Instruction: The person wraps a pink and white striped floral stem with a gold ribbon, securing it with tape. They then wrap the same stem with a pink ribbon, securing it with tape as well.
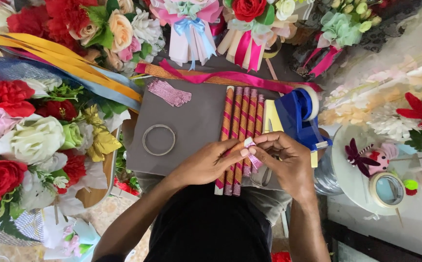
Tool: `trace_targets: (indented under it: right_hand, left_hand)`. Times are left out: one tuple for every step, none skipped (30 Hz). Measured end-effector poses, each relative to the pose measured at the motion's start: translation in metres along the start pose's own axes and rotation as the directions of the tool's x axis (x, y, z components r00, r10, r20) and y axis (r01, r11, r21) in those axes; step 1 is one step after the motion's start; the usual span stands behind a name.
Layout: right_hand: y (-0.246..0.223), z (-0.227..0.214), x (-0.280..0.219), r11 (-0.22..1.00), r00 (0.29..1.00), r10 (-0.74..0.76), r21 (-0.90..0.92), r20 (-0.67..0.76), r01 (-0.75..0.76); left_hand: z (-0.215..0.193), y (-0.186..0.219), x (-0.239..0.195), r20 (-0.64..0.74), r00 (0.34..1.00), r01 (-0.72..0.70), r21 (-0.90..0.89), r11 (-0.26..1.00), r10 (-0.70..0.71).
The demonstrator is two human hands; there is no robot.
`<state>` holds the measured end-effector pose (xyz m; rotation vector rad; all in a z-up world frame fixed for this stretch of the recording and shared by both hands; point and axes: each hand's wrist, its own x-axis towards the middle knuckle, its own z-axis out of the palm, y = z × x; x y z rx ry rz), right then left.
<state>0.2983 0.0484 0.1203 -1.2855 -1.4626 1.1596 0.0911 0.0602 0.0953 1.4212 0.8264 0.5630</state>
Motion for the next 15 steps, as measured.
trace_targets:
  right_hand:
    - [0.000, 0.002, 0.000, 1.000, 1.000, 0.000, 0.000, -0.005, 0.000]
    - [-0.001, 0.003, -0.002, 1.000, 1.000, 0.001, -0.001, -0.011, -0.001]
    - [0.002, 0.004, -0.002, 1.000, 1.000, 0.004, -0.001, -0.010, -0.004]
    - [0.005, 0.006, -0.003, 1.000, 1.000, 0.006, -0.001, -0.014, -0.006]
    - [0.009, 0.007, -0.003, 1.000, 1.000, 0.008, -0.001, -0.018, -0.008]
    - [0.012, 0.007, -0.004, 1.000, 1.000, 0.013, 0.000, -0.019, -0.013]
    - [0.015, 0.007, -0.004, 1.000, 1.000, 0.012, -0.003, -0.005, -0.012]
    - [0.018, 0.007, -0.003, 1.000, 1.000, 0.007, -0.005, 0.008, -0.007]
    - [0.021, 0.008, -0.005, 1.000, 1.000, 0.010, -0.004, 0.007, -0.010]
    - [0.024, 0.009, -0.008, 1.000, 1.000, -0.003, -0.021, 0.019, 0.004]
    - [0.027, 0.009, -0.010, 0.999, 0.999, -0.016, -0.038, 0.031, 0.017]
    - [0.031, 0.011, -0.013, 0.999, 1.000, -0.013, -0.038, 0.026, 0.014]
    - [0.035, 0.013, -0.017, 0.999, 0.999, -0.017, -0.042, 0.030, 0.018]
    - [0.040, 0.014, -0.023, 0.999, 0.999, -0.015, -0.047, 0.030, 0.017]
    - [0.042, 0.017, -0.027, 0.999, 1.000, -0.008, -0.047, 0.020, 0.009]
  left_hand:
    - [0.000, 0.006, -0.003, -0.003, 1.000, 0.008, 0.000, 1.000, -0.008]
    - [0.000, 0.011, -0.005, -0.004, 1.000, 0.017, 0.000, 1.000, -0.017]
    - [0.000, 0.007, -0.004, -0.003, 1.000, 0.019, -0.002, 1.000, -0.019]
    - [0.000, 0.003, -0.003, -0.019, 1.000, 0.025, 0.025, 0.999, -0.024]
    - [-0.001, -0.001, -0.003, -0.036, 0.999, 0.031, 0.052, 0.998, -0.030]
    - [-0.003, 0.008, -0.006, -0.033, 0.999, 0.035, 0.050, 0.998, -0.033]
    - [-0.005, 0.017, -0.008, -0.024, 0.999, 0.030, 0.090, 0.995, -0.028]
    - [-0.008, 0.027, -0.010, -0.016, 1.000, 0.024, 0.132, 0.991, -0.022]
    - [-0.008, 0.021, -0.011, -0.014, 1.000, 0.026, 0.131, 0.991, -0.024]
    - [-0.007, 0.015, -0.011, -0.007, 0.999, 0.036, 0.141, 0.989, -0.035]
    - [-0.007, 0.009, -0.010, 0.000, 0.999, 0.046, 0.151, 0.987, -0.047]
    - [-0.008, 0.013, -0.014, 0.006, 0.999, 0.046, 0.151, 0.987, -0.048]
    - [-0.008, 0.017, -0.017, 0.030, 0.997, 0.060, 0.177, 0.982, -0.067]
    - [-0.008, 0.022, -0.020, 0.059, 0.994, 0.075, 0.201, 0.977, -0.088]
    - [-0.006, 0.020, -0.023, 0.071, 0.993, 0.076, 0.200, 0.977, -0.092]
